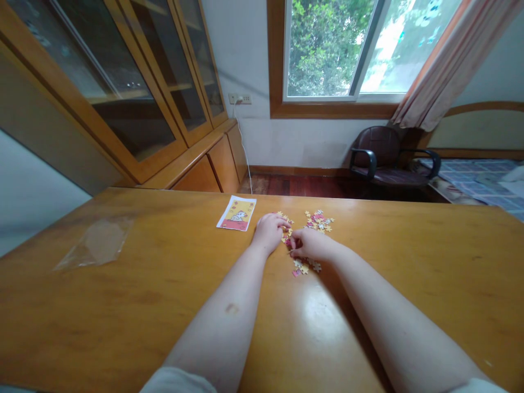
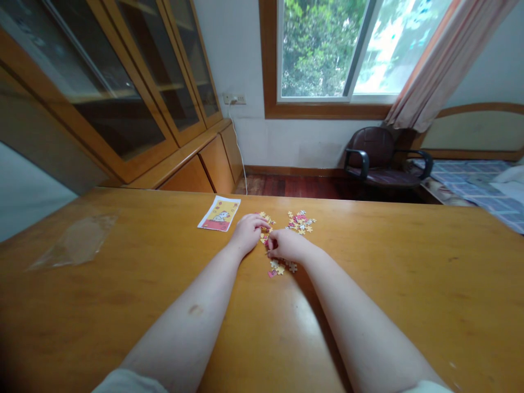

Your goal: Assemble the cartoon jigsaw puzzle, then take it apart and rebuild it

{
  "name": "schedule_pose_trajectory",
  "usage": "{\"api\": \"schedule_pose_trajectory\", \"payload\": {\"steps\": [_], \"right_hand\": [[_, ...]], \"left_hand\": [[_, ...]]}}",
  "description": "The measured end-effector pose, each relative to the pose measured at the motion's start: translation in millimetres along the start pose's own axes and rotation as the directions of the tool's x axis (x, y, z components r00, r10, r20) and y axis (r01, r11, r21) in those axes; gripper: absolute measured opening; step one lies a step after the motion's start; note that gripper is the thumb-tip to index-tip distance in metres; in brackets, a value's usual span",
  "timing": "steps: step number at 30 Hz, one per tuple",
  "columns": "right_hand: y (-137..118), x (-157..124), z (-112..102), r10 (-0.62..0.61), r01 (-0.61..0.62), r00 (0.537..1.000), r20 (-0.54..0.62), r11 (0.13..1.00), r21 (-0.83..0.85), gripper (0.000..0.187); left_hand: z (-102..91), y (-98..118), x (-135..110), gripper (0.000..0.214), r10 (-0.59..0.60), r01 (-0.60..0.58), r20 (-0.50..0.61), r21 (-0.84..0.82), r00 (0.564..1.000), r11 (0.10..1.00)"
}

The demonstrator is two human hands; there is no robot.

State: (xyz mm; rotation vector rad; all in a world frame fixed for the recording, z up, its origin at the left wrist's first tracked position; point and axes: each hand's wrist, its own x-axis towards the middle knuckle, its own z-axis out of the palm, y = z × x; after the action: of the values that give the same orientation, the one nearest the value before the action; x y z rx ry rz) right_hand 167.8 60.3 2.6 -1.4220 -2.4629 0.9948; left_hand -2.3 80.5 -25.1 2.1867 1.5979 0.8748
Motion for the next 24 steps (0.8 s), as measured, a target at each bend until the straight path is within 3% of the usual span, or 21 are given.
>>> {"api": "schedule_pose_trajectory", "payload": {"steps": [2,6,10,12,18,21,24], "right_hand": [[1.9,0.8,-0.2,0.011,-0.009,1.000,-0.018,0.998,0.069,0.008],[9.8,2.3,-9.3,0.077,-0.055,0.974,-0.212,0.992,0.111,0.009],[20.9,0.7,-22.5,0.158,-0.219,0.897,-0.413,0.970,-0.105,0.012],[24.8,0.0,-25.6,0.153,-0.270,0.887,-0.435,0.937,-0.221,0.017],[19.4,-0.6,-25.5,0.181,-0.291,0.938,-0.295,0.875,-0.386,0.023],[9.2,-3.2,-24.5,0.129,-0.193,0.967,-0.220,0.934,-0.301,0.017],[-0.7,-4.8,-18.2,0.025,-0.030,0.999,-0.040,0.992,-0.122,0.016]], "left_hand": [[-0.4,0.4,-0.2,0.038,0.002,-0.002,-0.006,-0.003,1.000,1.000],[-1.7,1.2,-0.3,0.036,-0.011,0.011,0.004,-0.011,1.000,1.000],[-1.3,0.3,0.1,0.036,0.001,-0.001,0.011,-0.025,1.000,1.000],[-0.6,-0.5,0.4,0.036,0.015,-0.015,0.001,-0.033,1.000,0.999],[-0.7,-0.6,0.9,0.036,0.017,-0.017,0.000,-0.032,1.000,0.999],[-0.9,-0.2,0.8,0.035,0.011,-0.011,-0.001,-0.035,1.000,0.999],[-0.1,-1.1,0.6,0.036,0.002,-0.002,0.000,-0.029,1.000,1.000]]}}
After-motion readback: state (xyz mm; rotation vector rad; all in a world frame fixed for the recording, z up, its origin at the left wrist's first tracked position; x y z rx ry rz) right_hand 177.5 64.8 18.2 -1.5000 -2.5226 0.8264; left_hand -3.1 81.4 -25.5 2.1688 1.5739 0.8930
